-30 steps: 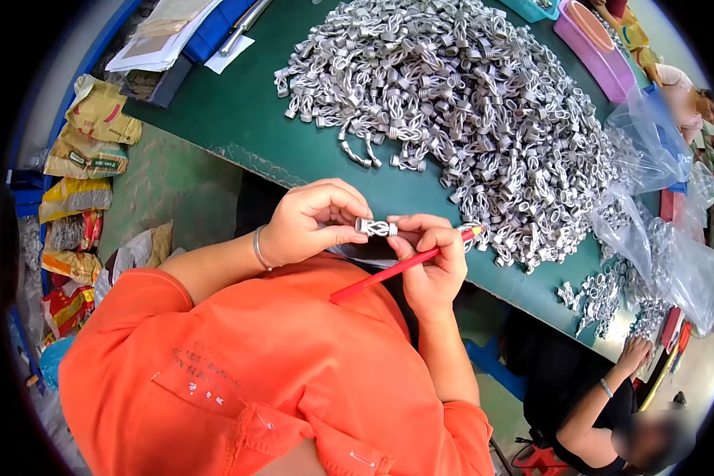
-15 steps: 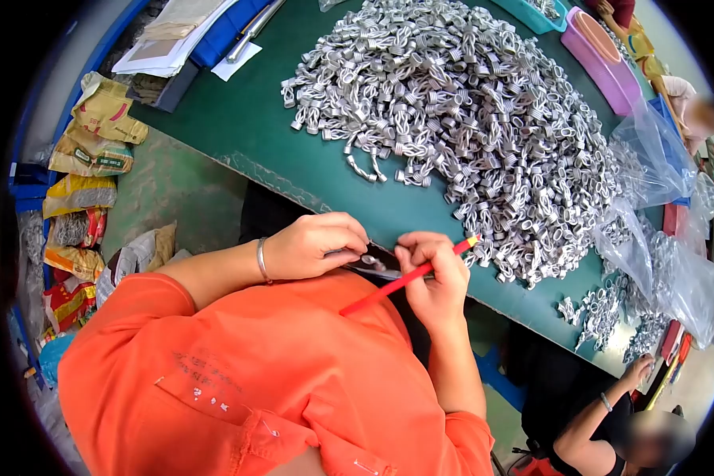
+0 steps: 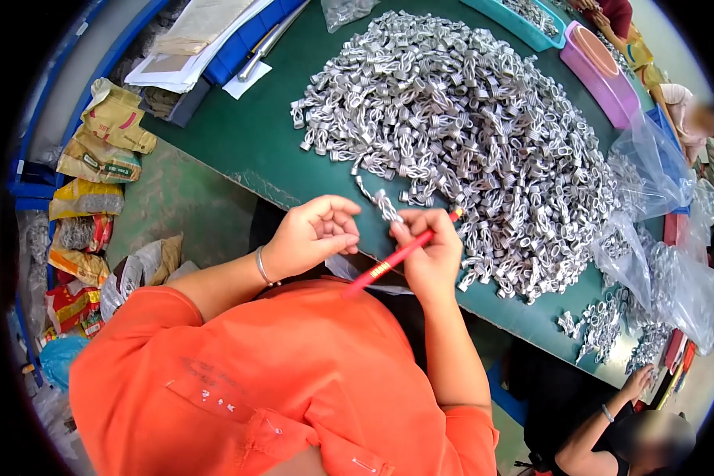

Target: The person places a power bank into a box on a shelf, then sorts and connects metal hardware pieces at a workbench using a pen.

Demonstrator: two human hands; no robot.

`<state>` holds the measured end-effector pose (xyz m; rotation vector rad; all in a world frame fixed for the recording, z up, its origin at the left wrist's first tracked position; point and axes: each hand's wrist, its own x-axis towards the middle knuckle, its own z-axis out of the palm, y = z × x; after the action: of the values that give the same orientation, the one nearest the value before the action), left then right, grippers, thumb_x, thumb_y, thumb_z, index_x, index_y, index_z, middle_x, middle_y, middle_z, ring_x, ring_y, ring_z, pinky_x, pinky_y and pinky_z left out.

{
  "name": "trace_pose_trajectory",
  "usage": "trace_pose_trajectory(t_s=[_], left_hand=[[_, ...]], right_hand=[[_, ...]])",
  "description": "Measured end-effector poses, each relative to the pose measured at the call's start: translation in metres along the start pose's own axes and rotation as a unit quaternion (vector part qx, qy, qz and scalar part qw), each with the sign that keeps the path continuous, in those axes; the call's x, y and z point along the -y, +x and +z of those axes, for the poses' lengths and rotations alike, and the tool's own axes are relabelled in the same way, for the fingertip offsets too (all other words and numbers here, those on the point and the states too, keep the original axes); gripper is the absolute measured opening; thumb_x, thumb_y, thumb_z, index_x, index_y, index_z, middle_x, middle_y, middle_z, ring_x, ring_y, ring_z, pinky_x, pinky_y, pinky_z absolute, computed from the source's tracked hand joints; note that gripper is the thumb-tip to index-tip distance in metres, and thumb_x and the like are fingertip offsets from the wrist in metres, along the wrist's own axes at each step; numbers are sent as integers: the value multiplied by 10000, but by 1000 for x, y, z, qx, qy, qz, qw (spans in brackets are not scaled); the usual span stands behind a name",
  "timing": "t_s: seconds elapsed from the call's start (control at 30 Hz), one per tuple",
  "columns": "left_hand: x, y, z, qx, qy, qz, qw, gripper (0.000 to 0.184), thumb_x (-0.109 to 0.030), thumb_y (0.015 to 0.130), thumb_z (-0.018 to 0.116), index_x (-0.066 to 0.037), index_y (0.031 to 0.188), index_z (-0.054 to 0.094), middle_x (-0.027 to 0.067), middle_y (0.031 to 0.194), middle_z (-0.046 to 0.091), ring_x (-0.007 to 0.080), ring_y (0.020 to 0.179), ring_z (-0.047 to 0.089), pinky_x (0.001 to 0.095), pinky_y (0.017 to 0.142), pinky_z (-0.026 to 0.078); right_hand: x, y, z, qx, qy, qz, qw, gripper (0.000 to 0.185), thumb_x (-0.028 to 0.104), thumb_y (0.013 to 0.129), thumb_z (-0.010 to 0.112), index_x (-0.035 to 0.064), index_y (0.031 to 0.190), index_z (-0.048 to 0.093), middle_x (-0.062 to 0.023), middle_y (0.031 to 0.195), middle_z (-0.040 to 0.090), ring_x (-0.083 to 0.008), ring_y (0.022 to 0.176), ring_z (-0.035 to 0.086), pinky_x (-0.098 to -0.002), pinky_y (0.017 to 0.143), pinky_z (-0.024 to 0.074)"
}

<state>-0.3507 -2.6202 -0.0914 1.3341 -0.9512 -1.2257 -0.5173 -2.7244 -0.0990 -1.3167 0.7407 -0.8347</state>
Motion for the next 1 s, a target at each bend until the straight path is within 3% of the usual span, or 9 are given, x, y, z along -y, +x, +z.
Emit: trace_pose_trajectory(t_s=[0.07,0.4,0.77,0.9,0.97,1.0], left_hand=[[-2,4,4,7,-162,29,986,336,49,820,609,47,1142,510,96,908,593,146,841,619,256,736,533],[-10,7,14,51,-198,45,978,243,40,850,579,70,1089,548,123,965,616,159,852,618,268,747,536],[-7,3,15,75,-177,21,981,234,39,844,589,68,1073,547,117,940,612,155,837,618,266,735,534],[-11,2,17,76,-162,32,983,233,62,824,602,64,1053,559,112,946,605,156,836,620,260,735,533],[-10,1,18,68,-61,144,985,240,87,794,622,60,1028,573,105,952,595,157,832,624,258,728,535],[-11,1,18,69,-61,143,986,240,87,794,622,60,1028,573,105,952,595,157,832,624,258,728,535]], right_hand=[[13,-10,-4,6,98,69,993,252,-101,790,601,62,795,409,-152,894,622,-140,689,602,-218,568,502],[19,-31,-10,23,216,91,972,218,-73,828,577,53,848,400,-192,901,621,-184,689,630,-251,545,523],[17,-37,-12,7,211,51,976,208,-32,849,583,60,844,396,-192,859,624,-174,678,620,-245,545,510],[14,-39,-11,16,156,7,988,259,-77,807,609,59,829,390,-180,906,618,-155,730,614,-239,637,514],[12,-41,-11,17,77,-60,995,329,-147,743,633,56,814,384,-176,1002,591,-139,786,599,-245,721,509],[12,-41,-10,16,77,-60,995,329,-147,743,633,56,814,384,-176,1002,591,-139,786,599,-245,721,509]])
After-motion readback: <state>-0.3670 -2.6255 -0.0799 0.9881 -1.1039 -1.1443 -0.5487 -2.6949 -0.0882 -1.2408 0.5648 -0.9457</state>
